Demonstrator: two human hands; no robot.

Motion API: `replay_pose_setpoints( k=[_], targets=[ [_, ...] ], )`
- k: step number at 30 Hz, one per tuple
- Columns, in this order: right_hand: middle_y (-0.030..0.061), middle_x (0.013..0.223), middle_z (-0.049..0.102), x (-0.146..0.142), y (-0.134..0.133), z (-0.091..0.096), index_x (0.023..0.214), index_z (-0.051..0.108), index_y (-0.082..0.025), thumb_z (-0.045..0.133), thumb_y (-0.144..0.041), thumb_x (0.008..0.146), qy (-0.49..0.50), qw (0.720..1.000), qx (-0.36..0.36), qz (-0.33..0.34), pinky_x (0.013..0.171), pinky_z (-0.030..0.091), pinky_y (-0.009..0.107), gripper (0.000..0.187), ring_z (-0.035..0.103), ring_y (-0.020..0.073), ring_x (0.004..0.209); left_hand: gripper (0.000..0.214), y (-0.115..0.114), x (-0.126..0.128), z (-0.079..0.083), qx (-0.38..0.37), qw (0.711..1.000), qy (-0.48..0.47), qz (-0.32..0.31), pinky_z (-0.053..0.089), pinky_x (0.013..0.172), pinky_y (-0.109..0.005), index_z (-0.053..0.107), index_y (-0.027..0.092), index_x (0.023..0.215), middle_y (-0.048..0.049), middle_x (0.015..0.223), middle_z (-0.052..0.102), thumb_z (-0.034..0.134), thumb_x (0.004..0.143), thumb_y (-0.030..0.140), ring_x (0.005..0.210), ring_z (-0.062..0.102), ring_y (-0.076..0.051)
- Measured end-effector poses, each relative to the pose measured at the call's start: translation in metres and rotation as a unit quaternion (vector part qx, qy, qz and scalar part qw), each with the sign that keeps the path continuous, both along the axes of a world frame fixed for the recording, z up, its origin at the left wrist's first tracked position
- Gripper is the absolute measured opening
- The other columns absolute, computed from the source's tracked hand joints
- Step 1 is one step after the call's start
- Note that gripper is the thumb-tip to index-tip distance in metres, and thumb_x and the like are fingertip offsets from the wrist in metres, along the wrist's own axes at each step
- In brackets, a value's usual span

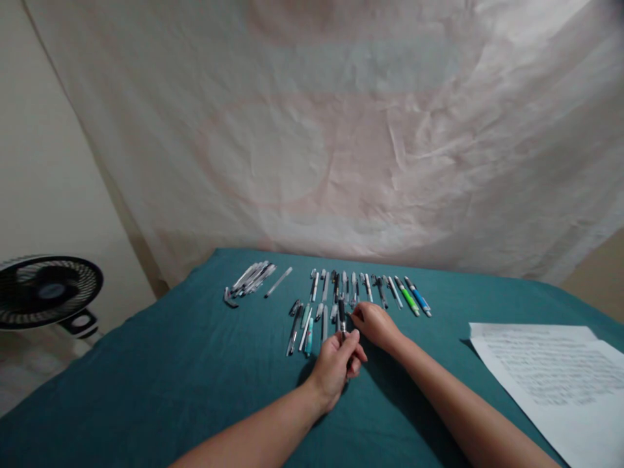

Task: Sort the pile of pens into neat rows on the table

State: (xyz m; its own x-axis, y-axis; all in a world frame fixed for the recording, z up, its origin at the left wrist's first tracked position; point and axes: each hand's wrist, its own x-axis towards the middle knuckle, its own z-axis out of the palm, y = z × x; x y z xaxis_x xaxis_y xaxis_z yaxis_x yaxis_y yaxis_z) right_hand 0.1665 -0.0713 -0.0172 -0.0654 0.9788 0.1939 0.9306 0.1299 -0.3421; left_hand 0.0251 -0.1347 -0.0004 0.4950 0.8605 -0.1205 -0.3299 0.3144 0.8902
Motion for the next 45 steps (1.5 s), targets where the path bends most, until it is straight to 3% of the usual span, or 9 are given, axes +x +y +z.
replay_pose_setpoints(
  k=[5,10,13,17,22,26,32,39,45],
  targets=[
    [0.0031,0.061,0.058,0.005,0.001,0.007,0.069,0.059,-0.014,0.047,-0.031,0.073,0.121,0.992,-0.019,0.026,0.051,0.032,0.020,0.021,0.050,0.0115,0.056,0.032,0.012,-0.004,0.002,0.028,0.997,0.006,0.075,0.019,0.039,-0.017,0.051,0.013,0.082,0.0010,0.066,0.050,0.052,0.070,0.043,0.043,0.035,-0.002],
    [-0.0015,0.054,0.049,0.001,-0.006,0.028,0.069,0.055,-0.012,0.046,-0.037,0.074,0.323,0.936,-0.091,0.108,0.044,0.032,0.017,0.027,0.043,0.0076,0.047,0.038,0.030,-0.011,0.003,0.034,0.984,0.010,0.173,0.020,0.039,-0.015,0.052,0.014,0.091,0.0032,0.066,0.046,0.061,0.064,0.040,0.046,0.033,-0.001],
    [-0.0025,0.054,0.046,-0.007,-0.013,0.038,0.069,0.054,-0.013,0.049,-0.038,0.073,0.375,0.910,-0.116,0.130,0.043,0.032,0.017,0.027,0.042,0.0067,0.046,0.038,0.037,-0.013,0.003,0.034,0.984,0.003,0.175,0.019,0.039,-0.015,0.052,0.013,0.092,0.0048,0.061,0.041,0.060,0.065,0.039,0.046,0.032,-0.001],
    [-0.0027,0.055,0.046,-0.015,-0.018,0.041,0.068,0.054,-0.013,0.051,-0.037,0.071,0.395,0.897,-0.131,0.148,0.043,0.032,0.017,0.025,0.041,0.0063,0.046,0.034,0.040,-0.014,0.002,0.037,0.986,0.007,0.160,0.019,0.039,-0.014,0.052,0.012,0.084,0.0047,0.061,0.040,0.061,0.065,0.038,0.045,0.030,0.000],
    [-0.0032,0.052,0.045,-0.015,-0.018,0.040,0.067,0.054,-0.012,0.051,-0.036,0.071,0.373,0.905,-0.132,0.157,0.042,0.031,0.016,0.024,0.040,0.0060,0.046,0.030,0.043,-0.015,-0.001,0.049,0.986,0.019,0.160,0.019,0.038,-0.014,0.049,0.012,0.078,0.0066,0.054,0.036,0.059,0.066,0.039,0.043,0.029,-0.001],
    [-0.0028,0.052,0.047,-0.010,-0.015,0.036,0.069,0.055,-0.012,0.049,-0.036,0.071,0.332,0.918,-0.152,0.151,0.042,0.031,0.016,0.024,0.042,0.0067,0.045,0.032,0.045,-0.016,-0.001,0.067,0.979,0.028,0.188,0.020,0.038,-0.014,0.050,0.012,0.079,0.0034,0.061,0.044,0.057,0.067,0.040,0.042,0.030,0.000],
    [0.0036,0.057,0.059,0.000,0.001,0.018,0.066,0.060,-0.014,0.047,-0.031,0.072,0.132,0.988,-0.068,-0.031,0.048,0.032,0.020,0.023,0.052,0.0115,0.052,0.035,0.045,-0.015,-0.005,0.068,0.979,0.048,0.185,0.022,0.039,-0.014,0.052,0.013,0.081,0.0008,0.069,0.050,0.058,0.065,0.042,0.042,0.030,0.000],
    [0.0074,0.075,0.065,-0.011,0.002,0.006,0.072,0.064,-0.020,0.046,-0.036,0.073,0.028,0.991,-0.059,-0.121,0.052,0.031,0.023,0.024,0.059,0.0188,0.072,0.037,0.043,-0.015,-0.011,0.055,0.978,0.064,0.190,0.022,0.040,-0.014,0.053,0.013,0.080,0.0020,0.065,0.049,0.059,0.062,0.045,0.042,0.030,0.000],
    [0.0082,0.078,0.065,-0.015,-0.001,0.009,0.074,0.063,-0.020,0.044,-0.045,0.075,0.015,0.991,-0.063,-0.117,0.053,0.032,0.024,0.032,0.060,0.0200,0.073,0.038,0.042,-0.015,-0.008,0.056,0.979,0.061,0.186,0.022,0.040,-0.015,0.052,0.013,0.079,0.0034,0.061,0.046,0.060,0.061,0.046,0.042,0.030,-0.001]
  ],
)
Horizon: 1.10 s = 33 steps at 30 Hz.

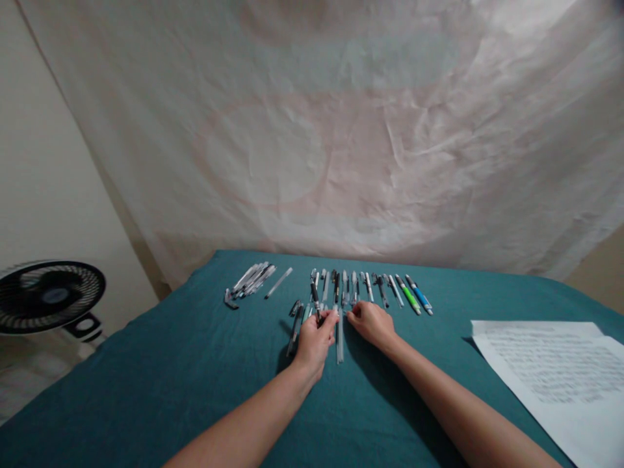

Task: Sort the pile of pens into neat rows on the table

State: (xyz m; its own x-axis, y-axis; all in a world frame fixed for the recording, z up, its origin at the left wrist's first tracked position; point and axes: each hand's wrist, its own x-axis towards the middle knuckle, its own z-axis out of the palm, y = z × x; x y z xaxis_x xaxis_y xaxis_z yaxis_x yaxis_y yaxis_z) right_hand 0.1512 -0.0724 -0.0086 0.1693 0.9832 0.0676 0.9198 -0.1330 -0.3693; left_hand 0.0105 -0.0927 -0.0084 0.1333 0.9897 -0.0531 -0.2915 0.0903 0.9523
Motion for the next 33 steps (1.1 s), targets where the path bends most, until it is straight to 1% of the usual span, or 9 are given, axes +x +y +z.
replay_pose_setpoints(
  k=[6,9,12,14,19,24,29,31,33],
  targets=[
    [0.0064,0.071,0.064,0.008,0.001,0.000,0.073,0.064,-0.018,0.044,-0.041,0.076,0.041,0.998,0.001,0.042,0.052,0.031,0.021,0.030,0.058,0.0159,0.067,0.035,0.000,-0.002,0.001,0.014,1.000,0.007,-0.007,0.020,0.039,-0.014,0.050,0.013,0.081,0.0030,0.063,0.044,0.057,0.066,0.043,0.043,0.028,0.000],
    [0.0046,0.070,0.063,0.012,0.002,0.000,0.077,0.063,-0.018,0.047,-0.032,0.074,0.065,0.994,0.025,0.084,0.053,0.032,0.020,0.021,0.056,0.0137,0.064,0.035,0.000,-0.002,0.001,0.017,1.000,0.004,-0.010,0.020,0.039,-0.014,0.050,0.013,0.081,0.0030,0.063,0.044,0.057,0.066,0.044,0.043,0.028,-0.001],
    [0.0034,0.073,0.063,0.012,0.003,0.000,0.083,0.061,-0.018,0.049,-0.028,0.073,0.078,0.988,0.058,0.119,0.055,0.033,0.020,0.019,0.055,0.0126,0.064,0.037,0.000,-0.002,0.001,0.018,1.000,0.004,-0.008,0.020,0.039,-0.015,0.051,0.013,0.080,0.0041,0.059,0.043,0.058,0.064,0.045,0.042,0.029,-0.001],
    [0.0037,0.073,0.063,0.011,0.002,0.000,0.081,0.061,-0.018,0.050,-0.031,0.073,0.064,0.990,0.057,0.112,0.054,0.032,0.020,0.019,0.055,0.0130,0.065,0.038,0.000,-0.002,0.002,0.016,1.000,0.005,-0.006,0.020,0.039,-0.015,0.051,0.013,0.079,0.0048,0.058,0.042,0.059,0.062,0.047,0.041,0.029,-0.001],
    [0.0059,0.074,0.063,0.001,0.001,-0.002,0.072,0.060,-0.019,0.047,-0.041,0.074,-0.005,0.999,0.032,0.043,0.051,0.029,0.022,0.026,0.057,0.0165,0.068,0.038,-0.001,-0.002,0.002,0.015,1.000,0.006,-0.005,0.021,0.039,-0.015,0.051,0.013,0.079,0.0047,0.058,0.043,0.059,0.062,0.047,0.042,0.030,-0.001],
    [0.0076,0.076,0.064,-0.006,0.000,-0.003,0.072,0.060,-0.019,0.044,-0.043,0.075,-0.024,0.999,0.023,0.022,0.053,0.031,0.024,0.029,0.059,0.0191,0.071,0.039,-0.001,-0.002,0.002,0.014,1.000,0.005,0.000,0.021,0.039,-0.015,0.052,0.014,0.080,0.0046,0.057,0.043,0.060,0.061,0.047,0.041,0.031,-0.001],
    [0.0075,0.074,0.064,-0.004,0.001,-0.003,0.071,0.060,-0.019,0.044,-0.043,0.075,-0.006,0.999,0.026,0.023,0.053,0.032,0.024,0.030,0.058,0.0188,0.070,0.038,0.000,-0.002,0.002,0.013,1.000,0.007,-0.006,0.021,0.039,-0.015,0.052,0.013,0.079,0.0049,0.056,0.042,0.060,0.061,0.046,0.041,0.029,-0.001],
    [0.0068,0.069,0.063,0.002,0.003,0.000,0.070,0.061,-0.018,0.044,-0.043,0.075,0.025,0.998,0.038,0.032,0.053,0.033,0.023,0.031,0.057,0.0174,0.066,0.038,0.000,-0.002,0.003,0.014,1.000,0.007,-0.007,0.021,0.039,-0.015,0.052,0.013,0.079,0.0036,0.060,0.045,0.059,0.062,0.046,0.041,0.030,-0.001],
    [0.0058,0.064,0.061,0.010,0.004,0.006,0.070,0.061,-0.016,0.044,-0.041,0.076,0.078,0.993,0.063,0.061,0.052,0.034,0.023,0.031,0.055,0.0153,0.061,0.037,-0.001,-0.002,0.004,0.012,1.000,0.007,-0.008,0.021,0.039,-0.015,0.051,0.014,0.080,0.0027,0.063,0.048,0.059,0.063,0.045,0.042,0.031,-0.001]
  ],
)
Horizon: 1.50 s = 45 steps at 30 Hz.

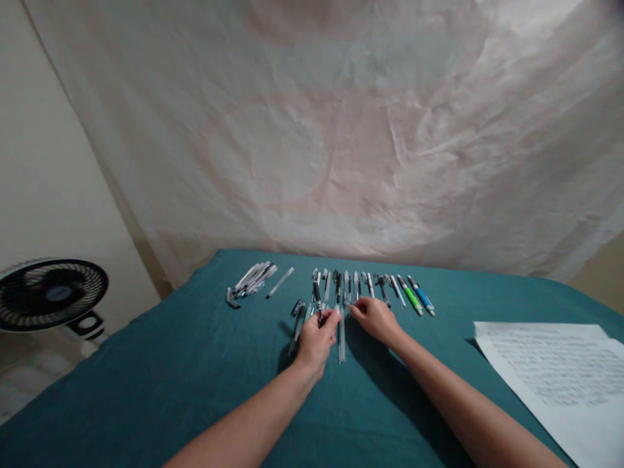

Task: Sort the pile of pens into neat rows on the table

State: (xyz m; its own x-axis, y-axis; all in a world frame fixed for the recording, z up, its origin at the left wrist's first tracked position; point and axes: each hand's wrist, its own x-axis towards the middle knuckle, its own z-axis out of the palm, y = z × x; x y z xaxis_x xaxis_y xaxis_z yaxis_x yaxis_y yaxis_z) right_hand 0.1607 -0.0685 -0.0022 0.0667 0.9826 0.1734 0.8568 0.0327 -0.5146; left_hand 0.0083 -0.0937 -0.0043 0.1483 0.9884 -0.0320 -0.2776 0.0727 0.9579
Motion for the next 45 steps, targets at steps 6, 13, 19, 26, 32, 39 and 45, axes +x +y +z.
replay_pose_setpoints(
  k=[6,13,19,26,32,39,45],
  targets=[
    [0.0022,0.069,0.058,0.006,-0.013,0.036,0.102,0.055,-0.014,0.047,-0.036,0.075,0.214,0.945,-0.036,0.245,0.046,0.038,0.019,0.035,0.052,0.0103,0.056,0.038,-0.001,-0.001,0.002,-0.005,1.000,0.000,0.006,0.022,0.039,-0.015,0.050,0.014,0.080,0.0036,0.062,0.047,0.061,0.060,0.045,0.041,0.032,-0.001],
    [0.0047,0.082,0.057,-0.007,-0.023,0.044,0.091,0.062,-0.016,0.052,-0.035,0.074,0.210,0.932,-0.033,0.295,0.056,0.042,0.020,0.027,0.052,0.0110,0.066,0.036,-0.001,-0.002,0.001,-0.020,0.999,-0.015,-0.028,0.018,0.038,-0.014,0.050,0.013,0.079,0.0082,0.050,0.033,0.061,0.062,0.042,0.040,0.028,-0.001],
    [0.0042,0.076,0.060,0.007,-0.007,0.023,0.091,0.059,-0.014,0.050,-0.033,0.076,0.170,0.956,-0.003,0.238,0.060,0.041,0.022,0.026,0.053,0.0127,0.066,0.037,-0.001,0.000,0.003,-0.003,0.999,-0.026,-0.020,0.021,0.038,-0.014,0.052,0.014,0.083,0.0005,0.068,0.052,0.058,0.065,0.045,0.043,0.033,-0.001],
    [0.0052,0.079,0.058,0.021,0.006,-0.008,0.088,0.062,-0.016,0.051,-0.030,0.074,0.008,0.988,0.042,0.150,0.066,0.038,0.023,0.022,0.053,0.0142,0.070,0.048,-0.004,0.000,0.009,-0.024,0.999,-0.043,0.005,0.023,0.037,-0.016,0.050,0.013,0.097,-0.0051,0.075,0.057,0.040,0.073,0.053,0.043,0.037,-0.003],
    [0.0045,0.079,0.057,0.016,0.004,-0.012,0.085,0.063,-0.019,0.051,-0.034,0.075,-0.012,0.987,0.041,0.154,0.064,0.038,0.023,0.022,0.052,0.0133,0.068,0.047,-0.003,-0.001,0.005,-0.009,0.998,-0.068,0.006,0.026,0.038,-0.016,0.045,0.015,0.105,-0.0047,0.075,0.058,0.039,0.075,0.052,0.044,0.041,-0.004],
    [0.0035,0.065,0.057,0.019,0.002,0.013,0.080,0.063,-0.014,0.045,-0.043,0.076,0.164,0.976,0.054,0.132,0.054,0.037,0.022,0.034,0.050,0.0123,0.058,0.042,-0.007,0.002,0.007,0.026,0.999,-0.029,-0.033,0.026,0.038,-0.016,0.051,0.014,0.093,-0.0027,0.072,0.056,0.041,0.074,0.051,0.044,0.040,-0.003],
    [0.0016,0.069,0.055,0.003,-0.012,0.041,0.084,0.058,-0.013,0.049,-0.049,0.071,0.431,0.891,-0.008,0.141,0.045,0.036,0.019,0.039,0.047,0.0084,0.053,0.042,-0.015,0.005,0.010,0.057,0.992,0.054,-0.097,0.025,0.038,-0.016,0.054,0.014,0.092,0.0009,0.065,0.051,0.041,0.074,0.050,0.042,0.036,-0.003]
  ],
)
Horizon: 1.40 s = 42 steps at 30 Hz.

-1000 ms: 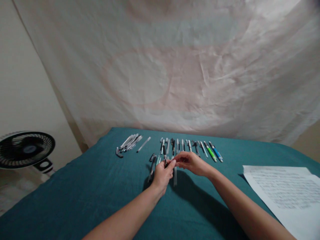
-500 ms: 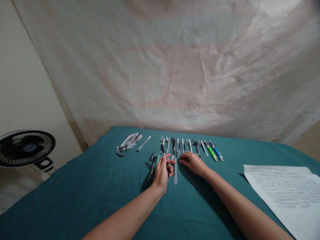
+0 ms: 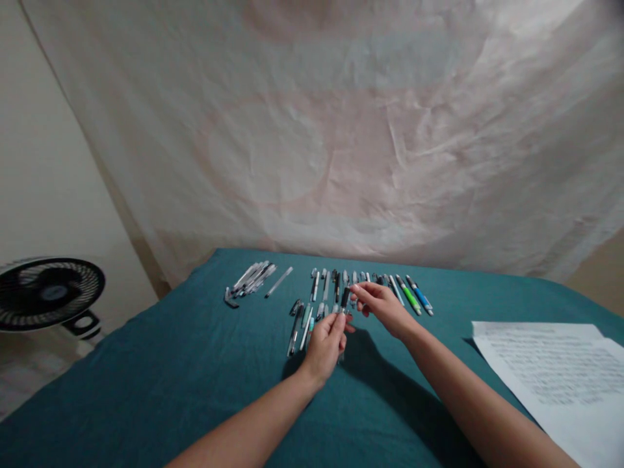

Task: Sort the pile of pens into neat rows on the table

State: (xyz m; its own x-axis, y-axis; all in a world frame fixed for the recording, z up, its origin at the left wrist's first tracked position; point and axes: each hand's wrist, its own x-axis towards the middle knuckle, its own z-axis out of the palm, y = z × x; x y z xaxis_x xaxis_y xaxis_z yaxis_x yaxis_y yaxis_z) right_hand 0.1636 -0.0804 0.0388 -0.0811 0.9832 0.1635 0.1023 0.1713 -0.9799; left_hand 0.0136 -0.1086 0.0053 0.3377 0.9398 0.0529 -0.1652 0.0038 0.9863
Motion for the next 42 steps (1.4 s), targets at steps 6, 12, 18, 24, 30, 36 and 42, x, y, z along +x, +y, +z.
replay_pose_setpoints(
  k=[6,12,18,24,30,36,42],
  targets=[
    [-0.0028,0.056,0.048,0.000,0.000,0.001,0.076,0.059,-0.013,0.059,-0.043,0.066,0.081,0.997,-0.019,-0.011,0.044,0.032,0.018,0.032,0.041,0.0066,0.049,0.042,-0.002,-0.001,-0.001,0.036,0.997,0.059,-0.020,0.024,0.039,-0.017,0.055,0.014,0.094,0.0005,0.061,0.050,0.038,0.077,0.048,0.043,0.036,-0.004],
    [-0.0040,0.053,0.047,0.011,0.004,0.005,0.072,0.058,-0.012,0.059,-0.041,0.066,0.108,0.993,0.023,-0.046,0.042,0.030,0.017,0.030,0.039,0.0045,0.045,0.040,-0.004,-0.001,0.000,0.053,0.994,0.092,-0.032,0.027,0.041,-0.018,0.056,0.013,0.092,-0.0020,0.067,0.054,0.038,0.078,0.045,0.045,0.038,-0.004],
    [-0.0051,0.061,0.047,0.056,0.023,0.008,0.074,0.055,-0.016,0.065,-0.037,0.062,0.279,0.937,0.068,-0.198,0.038,0.031,0.014,0.027,0.040,0.0024,0.044,0.037,-0.009,0.001,-0.001,0.071,0.991,0.104,-0.054,0.031,0.044,-0.018,0.058,0.013,0.087,-0.0022,0.068,0.055,0.041,0.077,0.044,0.047,0.041,-0.005],
    [-0.0026,0.060,0.050,0.072,0.031,-0.018,0.070,0.054,-0.014,0.066,-0.036,0.062,0.220,0.957,-0.072,-0.175,0.035,0.033,0.012,0.027,0.042,0.0024,0.043,0.041,-0.005,-0.001,0.003,0.044,0.998,0.041,0.020,0.034,0.046,-0.019,0.056,0.013,0.091,-0.0033,0.071,0.055,0.038,0.077,0.047,0.051,0.046,-0.007],
    [0.0018,0.057,0.055,0.031,0.025,-0.043,0.064,0.054,-0.012,0.059,-0.042,0.067,0.003,0.974,-0.220,-0.048,0.039,0.038,0.013,0.030,0.052,0.0072,0.051,0.040,0.001,-0.004,0.007,0.050,0.996,-0.003,0.073,0.038,0.056,-0.022,0.057,0.012,0.090,-0.0042,0.074,0.055,0.039,0.077,0.046,0.060,0.050,-0.009],
    [0.0032,0.052,0.057,0.018,0.026,-0.053,0.060,0.057,-0.011,0.060,-0.040,0.066,-0.082,0.972,-0.205,-0.077,0.034,0.035,0.013,0.030,0.051,0.0076,0.044,0.040,0.000,-0.003,0.005,0.052,0.996,-0.004,0.066,0.039,0.057,-0.022,0.058,0.013,0.089,-0.0036,0.072,0.055,0.039,0.077,0.046,0.060,0.050,-0.009],
    [0.0024,0.049,0.056,0.018,0.026,-0.050,0.058,0.059,-0.010,0.059,-0.037,0.067,-0.132,0.975,-0.155,-0.093,0.032,0.035,0.016,0.028,0.047,0.0069,0.038,0.043,0.000,-0.003,0.008,0.035,0.997,-0.009,0.066,0.039,0.055,-0.021,0.057,0.011,0.089,-0.0051,0.074,0.055,0.038,0.076,0.049,0.060,0.049,-0.009]
  ],
)
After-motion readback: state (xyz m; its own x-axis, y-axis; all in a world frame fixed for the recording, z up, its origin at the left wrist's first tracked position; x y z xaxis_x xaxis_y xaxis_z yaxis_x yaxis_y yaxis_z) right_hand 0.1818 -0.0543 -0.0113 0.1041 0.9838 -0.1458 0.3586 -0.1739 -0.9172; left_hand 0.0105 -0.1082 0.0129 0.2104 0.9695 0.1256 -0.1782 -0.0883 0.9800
